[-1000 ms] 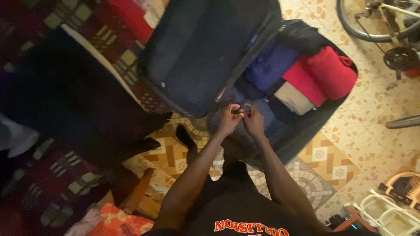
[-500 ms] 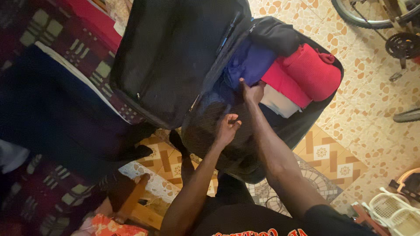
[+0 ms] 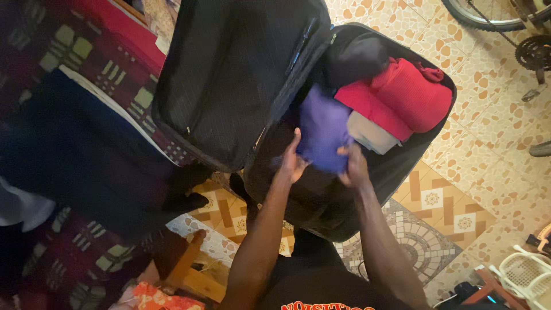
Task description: The person picks up and places several clothing items including shirts, pants, and a hat from a bed into a suitcase.
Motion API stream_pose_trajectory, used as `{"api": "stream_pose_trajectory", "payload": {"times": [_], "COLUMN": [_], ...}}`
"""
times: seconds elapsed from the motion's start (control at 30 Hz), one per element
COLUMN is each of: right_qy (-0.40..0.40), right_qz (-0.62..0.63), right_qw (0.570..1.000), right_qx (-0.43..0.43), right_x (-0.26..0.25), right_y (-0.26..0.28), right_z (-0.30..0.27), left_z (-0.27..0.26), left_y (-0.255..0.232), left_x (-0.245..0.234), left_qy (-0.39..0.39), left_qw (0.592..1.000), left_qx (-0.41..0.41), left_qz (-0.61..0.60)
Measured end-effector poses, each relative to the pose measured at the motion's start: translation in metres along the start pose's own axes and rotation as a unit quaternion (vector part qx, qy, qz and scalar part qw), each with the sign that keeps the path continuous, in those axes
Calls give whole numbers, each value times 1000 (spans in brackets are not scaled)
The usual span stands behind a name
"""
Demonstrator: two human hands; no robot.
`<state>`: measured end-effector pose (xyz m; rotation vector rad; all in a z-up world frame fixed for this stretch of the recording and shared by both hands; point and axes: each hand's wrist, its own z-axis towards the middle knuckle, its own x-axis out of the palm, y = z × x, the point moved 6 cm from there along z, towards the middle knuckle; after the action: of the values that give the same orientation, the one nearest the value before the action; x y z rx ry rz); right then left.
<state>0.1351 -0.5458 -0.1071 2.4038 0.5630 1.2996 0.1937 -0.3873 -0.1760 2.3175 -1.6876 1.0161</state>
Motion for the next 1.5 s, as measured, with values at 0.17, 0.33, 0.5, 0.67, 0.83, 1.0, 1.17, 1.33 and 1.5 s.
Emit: {"api": "stream_pose_trajectory", "payload": {"times": [0.17, 0.33, 0.5, 0.67, 0.83, 1.0, 1.17, 1.33, 1.5], "right_qy": [19, -69, -7, -168, 16, -23, -70, 213, 239], "right_qz": [-373, -256, -338, -186, 71, -165, -537, -506, -307], "right_qw": [918, 964, 938, 968, 993, 986, 831, 823, 867], "right_qx": [134, 32, -81, 31, 93, 28, -125, 147, 311], "right_x": [-22, 0, 43, 53, 134, 154, 183, 214, 188], "right_y": [-38, -19, -23, -30, -48, -56, -82, -217, -353], "right_z": [-41, -32, -3, -11, -17, -5, 2, 14, 12], "left_z": [22, -50, -113, -137, -137, -168, -217, -256, -303], "left_y": [11, -42, -51, -87, -86, -106, -140, -161, -172], "left_x": [2, 34, 68, 29, -11, -61, -99, -131, -192], "left_qy": [107, -51, 43, -42, -7, -31, -21, 52, 67], "left_qw": [985, 800, 780, 822, 950, 959, 949, 944, 912], "left_qx": [-70, 364, 356, 361, 254, 274, 314, 268, 288], "left_qz": [-119, 474, 513, 439, 180, 67, -34, -183, -283]}}
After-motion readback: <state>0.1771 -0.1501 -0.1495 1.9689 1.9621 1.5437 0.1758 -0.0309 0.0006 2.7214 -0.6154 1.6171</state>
